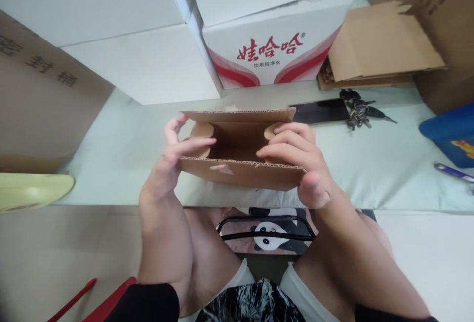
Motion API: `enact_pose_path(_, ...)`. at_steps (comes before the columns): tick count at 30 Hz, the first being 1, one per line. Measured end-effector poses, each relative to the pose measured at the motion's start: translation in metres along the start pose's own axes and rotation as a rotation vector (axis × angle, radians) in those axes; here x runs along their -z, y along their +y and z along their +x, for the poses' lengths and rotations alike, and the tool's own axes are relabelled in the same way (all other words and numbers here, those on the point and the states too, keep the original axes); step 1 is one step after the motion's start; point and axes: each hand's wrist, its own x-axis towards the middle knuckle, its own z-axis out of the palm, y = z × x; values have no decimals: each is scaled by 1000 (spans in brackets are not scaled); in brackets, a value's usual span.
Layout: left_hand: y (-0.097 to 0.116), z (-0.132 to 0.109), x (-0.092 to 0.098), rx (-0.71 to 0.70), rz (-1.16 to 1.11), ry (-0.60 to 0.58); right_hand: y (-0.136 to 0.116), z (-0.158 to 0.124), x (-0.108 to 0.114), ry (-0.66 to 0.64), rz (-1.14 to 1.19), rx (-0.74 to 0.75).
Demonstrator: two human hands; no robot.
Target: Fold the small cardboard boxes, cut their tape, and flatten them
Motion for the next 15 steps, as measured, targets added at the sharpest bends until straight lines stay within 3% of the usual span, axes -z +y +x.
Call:
enact_pose_path(3, 4, 1, -2, 54, 20, -41, 0, -1, 1, -11, -27, -35)
enact_pose_path(6, 5, 3, -4, 8, 19, -9, 0, -1, 1, 9, -32, -44)
enact_pose_path(12, 4, 4, -7, -74, -57, 116, 2, 0, -3, 169, -23, 9)
enact_pose_path(15, 9, 6, -8, -65, 36, 128, 4, 1, -6, 279, 12, 42)
